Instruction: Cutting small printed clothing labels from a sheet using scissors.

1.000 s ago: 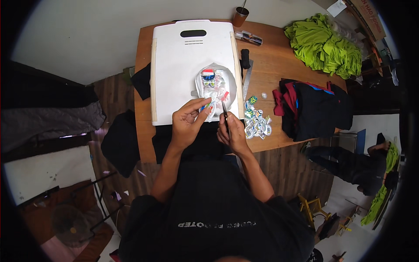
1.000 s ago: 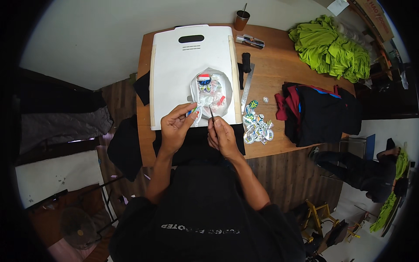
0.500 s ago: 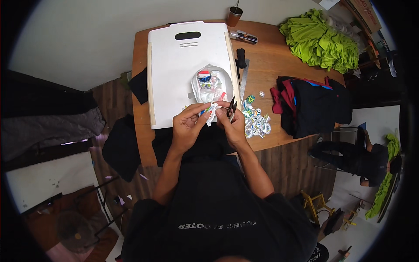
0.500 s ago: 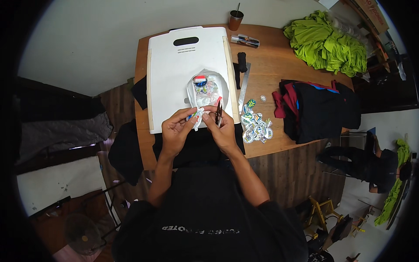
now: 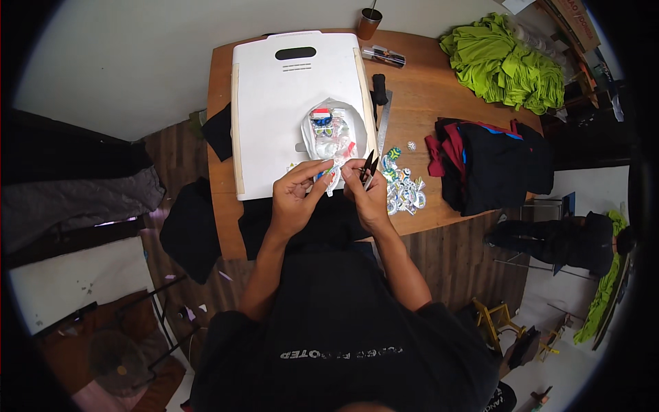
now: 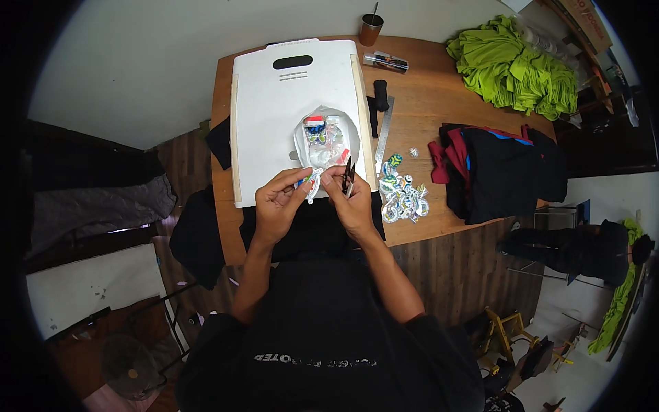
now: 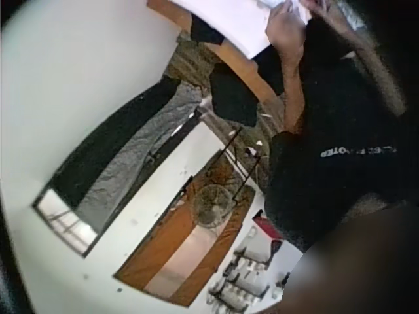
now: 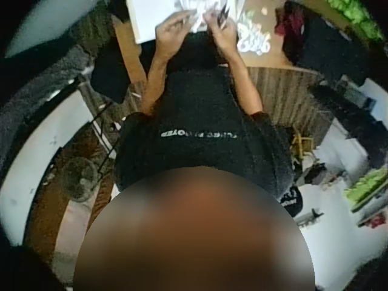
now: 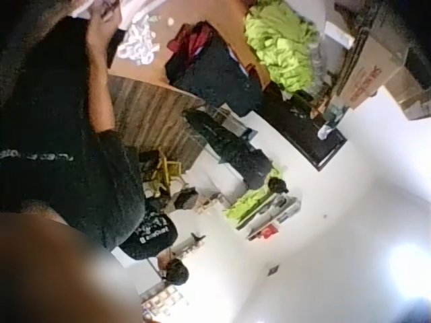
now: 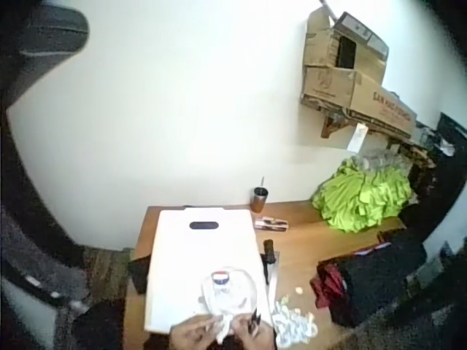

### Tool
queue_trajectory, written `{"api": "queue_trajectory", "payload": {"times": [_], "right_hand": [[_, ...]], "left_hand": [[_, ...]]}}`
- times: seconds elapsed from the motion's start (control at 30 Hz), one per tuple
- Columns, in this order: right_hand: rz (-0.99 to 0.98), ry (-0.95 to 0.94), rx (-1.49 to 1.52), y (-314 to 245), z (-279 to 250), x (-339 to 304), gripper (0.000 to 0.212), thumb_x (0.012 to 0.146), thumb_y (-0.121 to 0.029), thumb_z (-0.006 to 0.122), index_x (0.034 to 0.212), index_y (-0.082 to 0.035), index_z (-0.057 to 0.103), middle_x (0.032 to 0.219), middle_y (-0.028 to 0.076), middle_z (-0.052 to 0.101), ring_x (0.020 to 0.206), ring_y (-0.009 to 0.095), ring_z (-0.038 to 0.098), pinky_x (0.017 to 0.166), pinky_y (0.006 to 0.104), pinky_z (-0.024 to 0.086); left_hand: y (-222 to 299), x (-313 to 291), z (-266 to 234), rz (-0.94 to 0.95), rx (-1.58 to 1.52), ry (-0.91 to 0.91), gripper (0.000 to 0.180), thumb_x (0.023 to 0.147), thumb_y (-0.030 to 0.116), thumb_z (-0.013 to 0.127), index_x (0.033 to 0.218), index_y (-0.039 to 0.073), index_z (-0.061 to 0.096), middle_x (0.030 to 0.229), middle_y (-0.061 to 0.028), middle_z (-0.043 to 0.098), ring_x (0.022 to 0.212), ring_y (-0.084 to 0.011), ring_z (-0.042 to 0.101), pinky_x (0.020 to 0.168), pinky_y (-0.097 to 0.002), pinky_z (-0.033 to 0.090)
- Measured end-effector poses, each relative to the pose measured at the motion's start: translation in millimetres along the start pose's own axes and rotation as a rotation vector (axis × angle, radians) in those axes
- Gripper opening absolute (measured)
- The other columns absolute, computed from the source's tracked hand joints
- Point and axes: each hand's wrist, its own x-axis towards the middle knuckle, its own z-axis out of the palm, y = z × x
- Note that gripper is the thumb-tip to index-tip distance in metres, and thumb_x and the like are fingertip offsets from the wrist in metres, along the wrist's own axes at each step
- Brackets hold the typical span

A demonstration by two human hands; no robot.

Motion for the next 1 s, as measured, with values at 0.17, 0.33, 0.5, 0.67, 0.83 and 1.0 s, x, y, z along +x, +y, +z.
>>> {"api": "queue_trajectory", "payload": {"times": [0.17, 0.33, 0.5, 0.67, 0.83, 1.0], "right_hand": [[0.009, 0.003, 0.005, -2.9, -5.2, 2.6, 0.014, 0.093, -0.015, 0.063, 0.1, -0.003, 0.059, 0.064, -0.008, 0.044, 0.05, 0.001, 0.035, 0.045, 0.0199, 0.024], [0.035, -0.049, -0.008, -2.5, -7.9, 3.3, 0.016, 0.093, -0.014, 0.063, 0.103, -0.003, 0.06, 0.064, -0.008, 0.045, 0.05, 0.0, 0.035, 0.045, 0.0197, 0.024], [-0.028, -0.002, -0.054, 1.4, -4.8, 3.0, 0.016, 0.092, -0.014, 0.065, 0.102, -0.002, 0.06, 0.065, -0.007, 0.047, 0.051, 0.001, 0.037, 0.045, 0.0192, 0.026], [-0.006, 0.008, -0.078, -1.0, -3.8, 2.6, 0.015, 0.092, -0.016, 0.066, 0.097, -0.003, 0.061, 0.065, -0.008, 0.047, 0.052, 0.001, 0.038, 0.045, 0.0196, 0.027], [-0.071, 0.033, -0.205, 4.3, -5.2, 5.0, 0.015, 0.092, -0.018, 0.067, 0.093, -0.004, 0.062, 0.064, -0.008, 0.047, 0.051, 0.0, 0.038, 0.045, 0.0197, 0.028], [-0.029, 0.14, -0.163, -2.6, -5.4, 4.0, 0.016, 0.092, -0.018, 0.067, 0.092, -0.002, 0.063, 0.066, -0.011, 0.044, 0.059, -0.001, 0.034, 0.053, 0.0186, 0.026]], "left_hand": [[-1.5, -0.4, 1.7, 0.008, 0.018, 0.011, 0.027, 0.089, -0.008, 0.059, 0.117, -0.008, 0.062, 0.116, -0.0139, 0.06, 0.105, -0.0161, 0.06, 0.09, -0.0246, 0.049], [-0.7, 1.1, 2.0, 0.008, -0.012, 0.003, 0.028, 0.089, -0.008, 0.06, 0.117, -0.008, 0.062, 0.115, -0.0135, 0.06, 0.105, -0.0158, 0.06, 0.09, -0.0246, 0.049], [0.2, 1.0, 2.5, 0.002, 0.002, -0.008, 0.027, 0.089, -0.007, 0.06, 0.117, -0.007, 0.062, 0.113, -0.0127, 0.06, 0.104, -0.0155, 0.06, 0.089, -0.0245, 0.05], [1.6, -0.7, 1.1, -0.024, 0.046, -0.01, 0.027, 0.089, -0.006, 0.06, 0.116, -0.006, 0.063, 0.113, -0.0124, 0.061, 0.103, -0.0153, 0.06, 0.088, -0.0239, 0.049], [2.5, 0.0, 2.9, 0.043, 0.177, 0.005, 0.027, 0.089, -0.006, 0.061, 0.116, -0.006, 0.064, 0.114, -0.014, 0.062, 0.104, -0.015, 0.06, 0.088, -0.0234, 0.049], [5.1, 1.9, -0.8, 0.068, 0.196, 0.063, 0.027, 0.089, -0.008, 0.06, 0.116, -0.007, 0.063, 0.113, -0.0147, 0.062, 0.103, -0.0152, 0.06, 0.089, -0.0237, 0.049]]}}
